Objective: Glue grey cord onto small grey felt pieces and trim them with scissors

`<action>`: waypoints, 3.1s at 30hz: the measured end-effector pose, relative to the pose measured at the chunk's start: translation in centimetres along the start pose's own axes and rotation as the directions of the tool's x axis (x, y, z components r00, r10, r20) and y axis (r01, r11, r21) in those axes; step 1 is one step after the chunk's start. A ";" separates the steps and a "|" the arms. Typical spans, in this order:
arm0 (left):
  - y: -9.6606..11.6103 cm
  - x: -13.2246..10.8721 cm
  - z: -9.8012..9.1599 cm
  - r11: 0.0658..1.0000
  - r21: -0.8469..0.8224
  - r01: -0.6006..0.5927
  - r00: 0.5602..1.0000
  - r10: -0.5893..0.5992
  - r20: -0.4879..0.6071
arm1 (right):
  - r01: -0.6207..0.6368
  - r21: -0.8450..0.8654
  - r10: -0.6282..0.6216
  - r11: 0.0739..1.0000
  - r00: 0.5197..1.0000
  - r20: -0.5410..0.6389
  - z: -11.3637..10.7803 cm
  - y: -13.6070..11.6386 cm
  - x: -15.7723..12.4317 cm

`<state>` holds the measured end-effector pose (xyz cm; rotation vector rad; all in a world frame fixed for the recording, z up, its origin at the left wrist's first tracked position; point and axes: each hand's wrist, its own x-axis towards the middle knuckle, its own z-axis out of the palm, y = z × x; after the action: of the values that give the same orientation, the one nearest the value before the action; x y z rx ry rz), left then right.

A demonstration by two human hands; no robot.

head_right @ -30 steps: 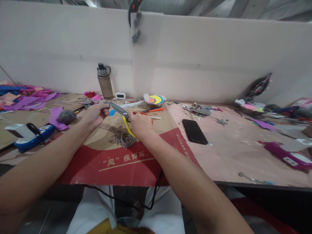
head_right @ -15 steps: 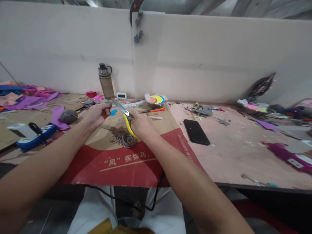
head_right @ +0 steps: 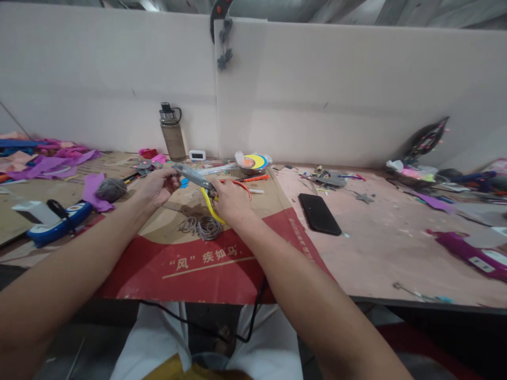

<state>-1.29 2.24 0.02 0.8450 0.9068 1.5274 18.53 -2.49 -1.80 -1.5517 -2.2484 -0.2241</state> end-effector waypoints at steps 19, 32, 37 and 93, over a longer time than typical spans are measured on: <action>0.0 -0.1 0.2 1.000 -0.015 0.014 1.000 -0.014 -0.009 | 0.011 -0.102 -0.010 0.995 1.000 0.007 -0.5 -0.2 -0.1; 0.2 0.3 -0.2 0.999 -0.017 0.044 0.997 -0.043 0.056 | -0.019 0.005 0.019 1.000 1.000 0.010 0.0 0.2 0.1; 0.3 0.1 0.0 1.000 0.005 0.023 0.999 -0.023 0.023 | -0.033 0.027 0.032 0.999 0.999 0.035 0.2 0.1 0.1; 0.0 0.5 -0.5 0.992 0.125 -0.019 1.000 0.017 0.019 | -0.031 0.195 0.040 0.980 0.998 -0.041 1.0 0.8 0.6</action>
<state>-1.78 2.72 -0.18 0.9570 0.9922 1.4881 18.88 -1.30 -2.48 -1.4674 -2.1356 -0.0270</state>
